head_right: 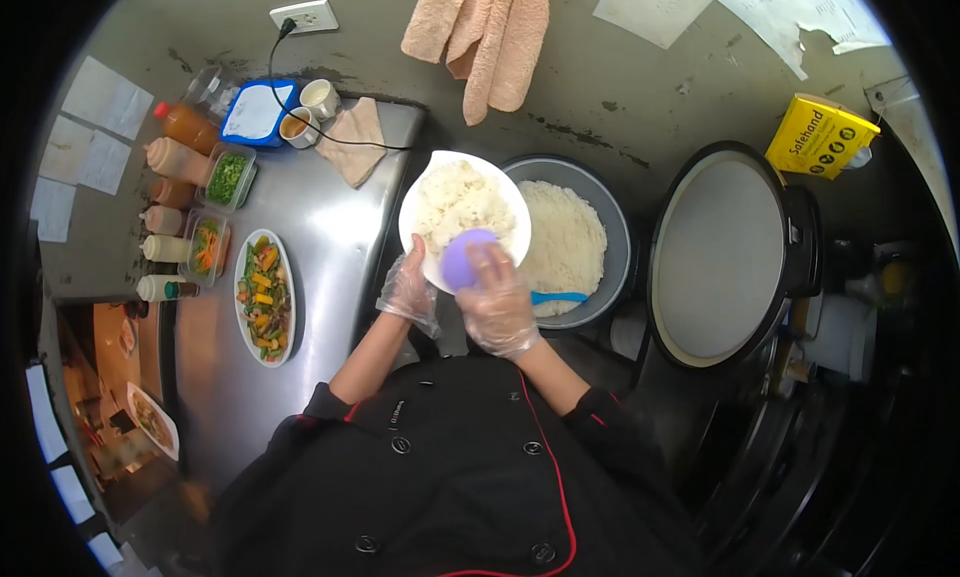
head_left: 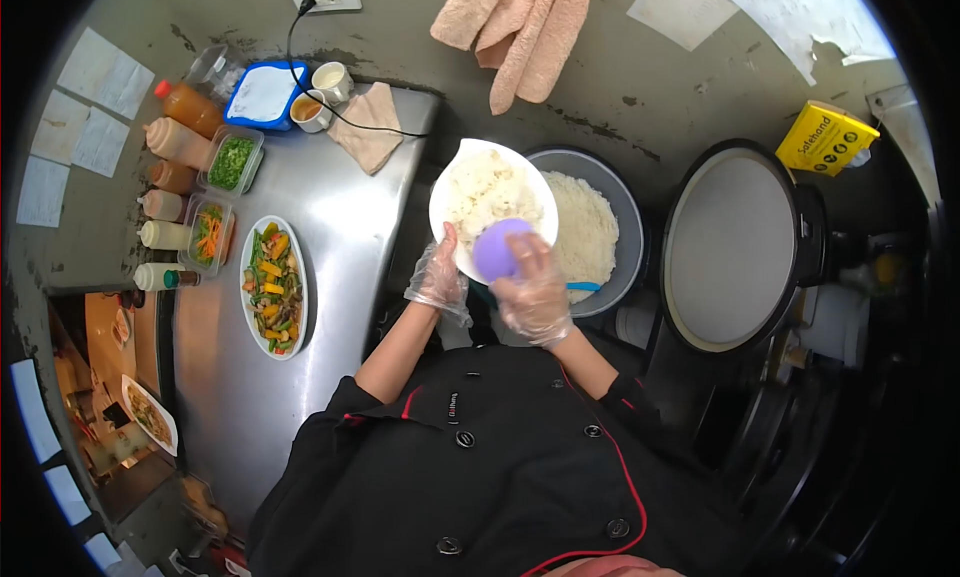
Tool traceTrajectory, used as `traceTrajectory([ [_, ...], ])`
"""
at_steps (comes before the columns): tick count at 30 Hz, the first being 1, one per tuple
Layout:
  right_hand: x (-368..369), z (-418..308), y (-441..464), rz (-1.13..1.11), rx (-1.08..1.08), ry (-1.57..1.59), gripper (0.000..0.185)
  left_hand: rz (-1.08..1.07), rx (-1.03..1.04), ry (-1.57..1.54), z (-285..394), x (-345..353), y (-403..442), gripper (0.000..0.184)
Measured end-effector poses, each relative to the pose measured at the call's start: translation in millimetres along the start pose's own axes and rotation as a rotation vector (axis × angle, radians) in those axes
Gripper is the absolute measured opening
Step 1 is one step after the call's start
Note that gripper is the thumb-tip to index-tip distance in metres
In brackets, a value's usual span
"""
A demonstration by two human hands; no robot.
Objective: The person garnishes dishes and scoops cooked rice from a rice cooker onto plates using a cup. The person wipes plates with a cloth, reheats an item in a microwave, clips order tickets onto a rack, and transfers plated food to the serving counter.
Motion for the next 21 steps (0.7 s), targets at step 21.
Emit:
traceTrajectory([
  [21, 198.2, 291.5, -120.3, -0.161, 0.734, -0.076, 0.046, 0.368, 0.254, -0.029, 60.3, -71.0, -119.4, 0.067],
])
Point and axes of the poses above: each hand's wrist, its own y-axis towards the middle knuckle, its own x-axis out of the palm, z = x × y, the point moved 7 cm from there along y, towards the middle knuckle, and after that the axes turned 8 degrees about y, right-handed, at the moved point
